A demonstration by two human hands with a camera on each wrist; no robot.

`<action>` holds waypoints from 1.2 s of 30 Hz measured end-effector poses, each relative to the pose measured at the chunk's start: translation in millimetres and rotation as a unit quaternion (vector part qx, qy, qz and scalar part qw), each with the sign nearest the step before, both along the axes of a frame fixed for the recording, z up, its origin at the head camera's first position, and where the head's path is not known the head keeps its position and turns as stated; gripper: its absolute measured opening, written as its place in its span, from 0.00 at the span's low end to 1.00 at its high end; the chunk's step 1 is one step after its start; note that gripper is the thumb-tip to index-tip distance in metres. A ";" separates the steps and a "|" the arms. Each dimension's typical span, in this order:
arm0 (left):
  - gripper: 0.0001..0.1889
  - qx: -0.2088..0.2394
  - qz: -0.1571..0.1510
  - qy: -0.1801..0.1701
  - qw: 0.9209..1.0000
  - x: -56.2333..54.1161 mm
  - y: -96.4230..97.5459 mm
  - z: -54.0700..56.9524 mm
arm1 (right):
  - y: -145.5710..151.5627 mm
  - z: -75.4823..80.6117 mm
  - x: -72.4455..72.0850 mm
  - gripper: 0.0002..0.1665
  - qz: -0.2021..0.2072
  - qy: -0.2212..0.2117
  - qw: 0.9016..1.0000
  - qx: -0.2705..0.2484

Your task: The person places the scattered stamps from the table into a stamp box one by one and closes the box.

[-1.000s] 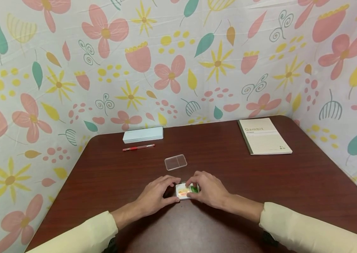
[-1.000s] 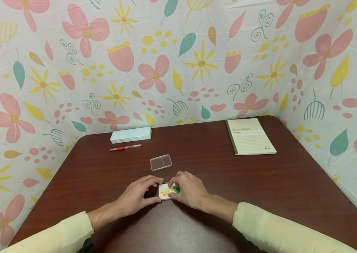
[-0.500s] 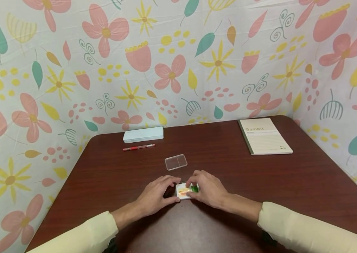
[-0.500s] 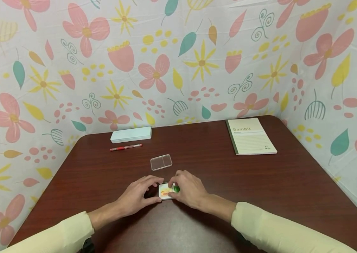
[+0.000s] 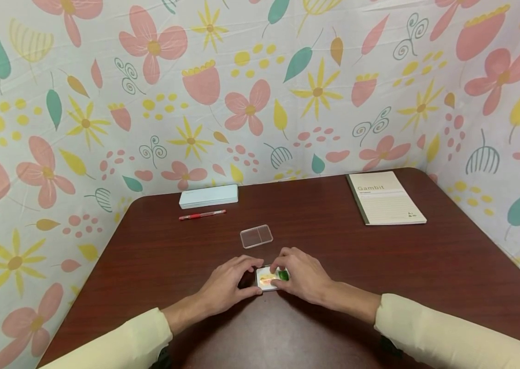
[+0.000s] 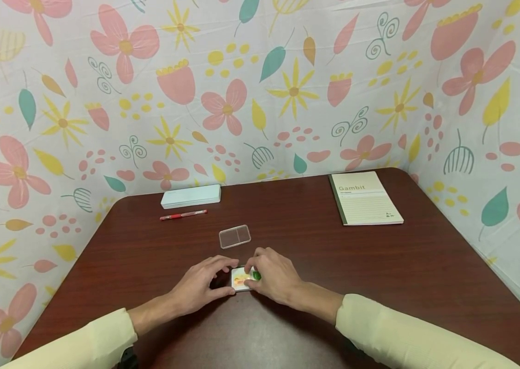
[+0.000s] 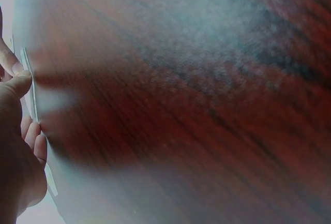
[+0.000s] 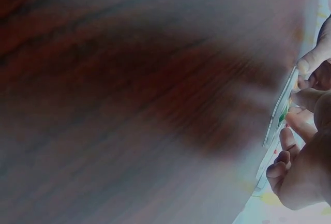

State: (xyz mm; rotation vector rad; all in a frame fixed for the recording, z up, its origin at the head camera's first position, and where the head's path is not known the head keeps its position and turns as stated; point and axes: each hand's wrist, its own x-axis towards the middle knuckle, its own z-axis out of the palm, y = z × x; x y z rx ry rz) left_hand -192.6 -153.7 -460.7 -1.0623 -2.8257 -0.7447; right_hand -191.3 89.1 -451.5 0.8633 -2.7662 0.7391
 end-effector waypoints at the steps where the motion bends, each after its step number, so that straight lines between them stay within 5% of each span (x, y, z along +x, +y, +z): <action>1: 0.30 0.000 0.000 0.000 1.000 0.1 0.0 0.2 | -0.1 0.1 0.0 0.12 0.000 0.000 1.000 0.001; 24: 0.31 -0.009 0.001 0.007 1.000 -0.5 -1.0 0.1 | -0.9 -2.2 -0.8 0.12 0.003 0.008 1.000 0.002; 36: 0.32 0.006 -0.016 -0.005 1.000 -3.1 -1.7 5.9 | 3.1 9.2 -7.7 0.13 -0.004 0.020 1.000 -0.018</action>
